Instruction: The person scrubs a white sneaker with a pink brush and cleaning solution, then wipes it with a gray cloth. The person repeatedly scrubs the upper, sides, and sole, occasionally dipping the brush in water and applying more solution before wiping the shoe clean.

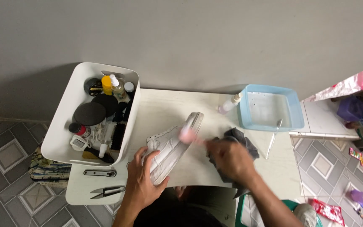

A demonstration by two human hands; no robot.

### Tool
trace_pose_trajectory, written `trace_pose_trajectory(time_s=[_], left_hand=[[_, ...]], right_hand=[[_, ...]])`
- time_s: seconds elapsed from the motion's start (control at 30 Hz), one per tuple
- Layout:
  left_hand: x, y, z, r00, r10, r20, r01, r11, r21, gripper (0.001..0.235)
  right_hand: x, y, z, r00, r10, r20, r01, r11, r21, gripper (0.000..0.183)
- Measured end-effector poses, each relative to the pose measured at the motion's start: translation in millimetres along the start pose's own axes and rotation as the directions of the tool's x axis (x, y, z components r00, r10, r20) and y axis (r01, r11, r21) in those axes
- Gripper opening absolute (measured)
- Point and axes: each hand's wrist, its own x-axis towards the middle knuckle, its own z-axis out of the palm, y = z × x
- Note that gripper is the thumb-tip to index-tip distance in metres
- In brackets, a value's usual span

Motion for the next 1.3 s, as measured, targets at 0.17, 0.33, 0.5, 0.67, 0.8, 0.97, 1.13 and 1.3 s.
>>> trace_pose_trajectory(time_s=[0.17,0.33,0.5,0.67,0.8,0.97,1.13,1.3], left_hand=[[-3,2,2,0.999,0.014,-0.032,-0.014,1.000,0.015,0.078],[-5,-3,0,1.000,0.008,0.009,-0.009,0.999,0.032,0.080],[-1,3,0,1.000,0.003,0.006,-0.003,1.000,0.017,0.075],[-6,5,0,0.999,0.026,-0.020,-0.025,0.999,0.038,0.076],[0,-1,2,1.000,0.004,-0.005,-0.004,1.000,0.025,0.076],[-6,4,-1,1.000,0.010,-0.011,-0.010,1.000,0.028,0.077],[-3,0,1,0.999,0.032,-0.037,-0.032,0.999,0.021,0.078],[-7,0,3,0.998,0.042,-0.050,-0.040,0.998,0.043,0.077]], right_hand=[[10,37,10,0.974,0.143,-0.174,-0.182,0.955,-0.233,0.036],[6,-4,-22,0.986,0.165,-0.029,-0.167,0.965,-0.201,0.033],[7,-13,-18,0.999,-0.007,0.048,0.026,0.919,-0.393,0.056],[28,-10,-35,0.988,0.088,-0.130,-0.124,0.947,-0.296,0.031],[12,-46,-30,0.965,0.079,0.251,-0.002,0.956,-0.293,0.034],[39,-10,-27,0.993,-0.003,-0.114,-0.042,0.919,-0.391,0.033],[24,-39,-36,0.967,0.128,0.222,-0.031,0.918,-0.396,0.032],[29,1,-20,0.992,0.006,-0.122,-0.054,0.917,-0.395,0.036]])
